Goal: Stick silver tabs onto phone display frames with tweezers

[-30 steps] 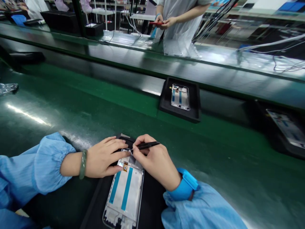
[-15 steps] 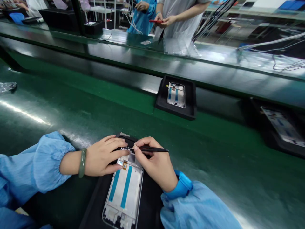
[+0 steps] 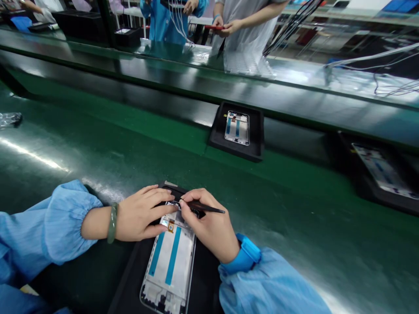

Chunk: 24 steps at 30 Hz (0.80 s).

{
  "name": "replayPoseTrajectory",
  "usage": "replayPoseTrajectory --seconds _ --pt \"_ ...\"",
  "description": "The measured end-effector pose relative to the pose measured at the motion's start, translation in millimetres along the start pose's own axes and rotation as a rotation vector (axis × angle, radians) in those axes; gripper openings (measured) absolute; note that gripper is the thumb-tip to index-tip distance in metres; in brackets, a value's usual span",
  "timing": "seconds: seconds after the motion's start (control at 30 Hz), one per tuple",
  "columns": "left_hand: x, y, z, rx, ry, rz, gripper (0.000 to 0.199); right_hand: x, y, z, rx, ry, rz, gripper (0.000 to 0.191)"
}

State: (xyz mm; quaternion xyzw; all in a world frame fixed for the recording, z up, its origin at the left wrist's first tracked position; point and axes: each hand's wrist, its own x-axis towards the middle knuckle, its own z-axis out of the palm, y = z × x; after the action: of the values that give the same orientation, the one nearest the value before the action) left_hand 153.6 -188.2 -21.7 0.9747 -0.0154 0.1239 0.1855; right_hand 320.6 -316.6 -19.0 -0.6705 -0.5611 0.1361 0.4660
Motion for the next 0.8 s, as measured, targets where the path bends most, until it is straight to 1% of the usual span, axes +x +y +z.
replayPoseTrajectory --seconds 0.17,0.27,0.37,0.43,0.5,0.67,0.8 --pt "0 1 0.2 -0.006 -0.002 0.0 0.041 4 -2 -2 -0.072 -0.022 -0.001 0.005" --pt "1 1 -0.9 -0.017 -0.023 -0.007 0.042 13 -9 -6 -0.114 -0.098 0.023 0.001" --pt "2 1 -2.5 -0.029 -0.04 -0.016 0.044 23 -17 -7 -0.156 -0.185 0.025 0.004" --pt "2 1 -3.3 -0.033 -0.042 -0.017 0.045 26 -19 -7 -0.179 -0.21 0.012 0.005" --pt "1 0 -3.4 -0.035 -0.047 -0.015 0.046 27 -19 -6 -0.162 -0.202 0.023 0.006" --pt "0 -1 -1.8 -0.022 -0.039 -0.014 0.044 19 -10 -5 -0.035 -0.11 0.117 0.011" --pt "0 -1 -1.9 -0.023 -0.054 -0.018 0.046 17 -10 -3 -0.059 -0.1 0.111 0.012"
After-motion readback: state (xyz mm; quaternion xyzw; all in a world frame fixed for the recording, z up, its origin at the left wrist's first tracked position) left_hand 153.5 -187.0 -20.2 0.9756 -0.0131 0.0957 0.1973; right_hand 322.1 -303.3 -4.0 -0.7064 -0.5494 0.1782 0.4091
